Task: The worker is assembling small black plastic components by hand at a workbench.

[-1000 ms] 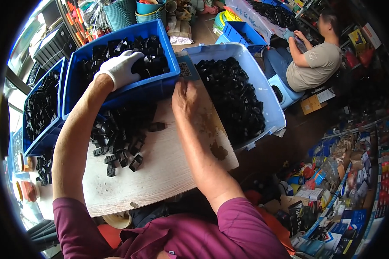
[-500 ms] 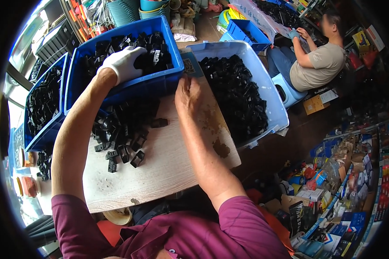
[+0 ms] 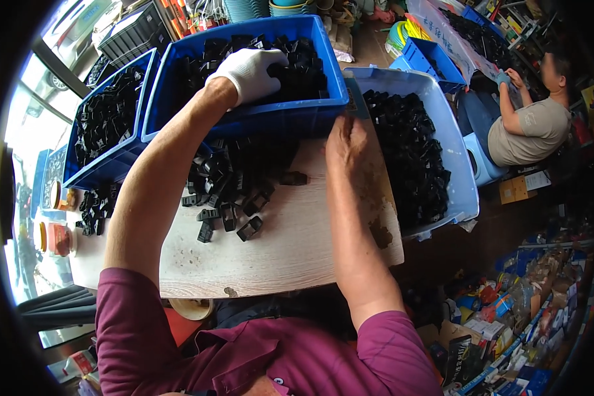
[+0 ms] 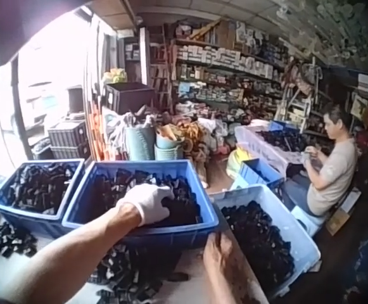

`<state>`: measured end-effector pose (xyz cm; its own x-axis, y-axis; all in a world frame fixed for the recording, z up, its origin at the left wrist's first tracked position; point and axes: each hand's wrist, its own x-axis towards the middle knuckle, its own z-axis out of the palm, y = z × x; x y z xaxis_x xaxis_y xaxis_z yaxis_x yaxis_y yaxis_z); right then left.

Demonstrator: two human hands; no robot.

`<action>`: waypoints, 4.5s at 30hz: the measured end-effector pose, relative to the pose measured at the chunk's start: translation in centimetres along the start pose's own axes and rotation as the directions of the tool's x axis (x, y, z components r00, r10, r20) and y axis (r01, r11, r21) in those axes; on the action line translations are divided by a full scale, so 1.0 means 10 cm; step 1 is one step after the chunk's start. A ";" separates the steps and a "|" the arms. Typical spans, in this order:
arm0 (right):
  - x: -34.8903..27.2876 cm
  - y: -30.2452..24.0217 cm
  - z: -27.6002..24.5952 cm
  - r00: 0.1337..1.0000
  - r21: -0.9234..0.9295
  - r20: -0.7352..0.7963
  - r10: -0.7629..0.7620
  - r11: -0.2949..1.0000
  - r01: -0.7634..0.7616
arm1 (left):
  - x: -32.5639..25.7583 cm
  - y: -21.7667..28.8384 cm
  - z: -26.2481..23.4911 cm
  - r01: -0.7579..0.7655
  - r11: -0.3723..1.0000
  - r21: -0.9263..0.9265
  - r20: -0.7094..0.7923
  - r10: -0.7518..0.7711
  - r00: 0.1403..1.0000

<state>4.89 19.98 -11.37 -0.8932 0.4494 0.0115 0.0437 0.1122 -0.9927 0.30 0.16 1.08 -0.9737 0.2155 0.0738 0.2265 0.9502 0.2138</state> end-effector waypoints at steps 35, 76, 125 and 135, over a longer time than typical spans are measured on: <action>-0.03 -0.06 -0.04 0.998 -0.032 0.029 0.060 0.998 -0.059 | -1.82 0.05 0.53 -0.203 0.978 0.050 -0.602 0.191 0.775; -0.06 -0.15 -0.03 0.969 0.278 0.199 0.144 0.940 -0.197 | -1.99 -0.11 0.55 -0.213 0.976 -0.050 -0.628 0.135 0.766; 0.05 -0.13 0.08 0.954 0.171 0.278 0.116 0.971 -0.168 | 0.15 -1.13 -0.03 0.304 0.903 0.304 0.015 -0.324 0.946; 0.07 -0.12 0.04 0.954 0.180 0.269 0.134 0.966 -0.187 | 0.02 -0.99 -0.08 0.212 0.940 0.267 0.086 -0.242 0.967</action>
<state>4.07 19.78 -10.26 -0.9664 0.2055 -0.1546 0.1286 -0.1348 -0.9825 -2.09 -9.40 -0.20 -0.9980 -0.0023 -0.0637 0.0004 0.9991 -0.0433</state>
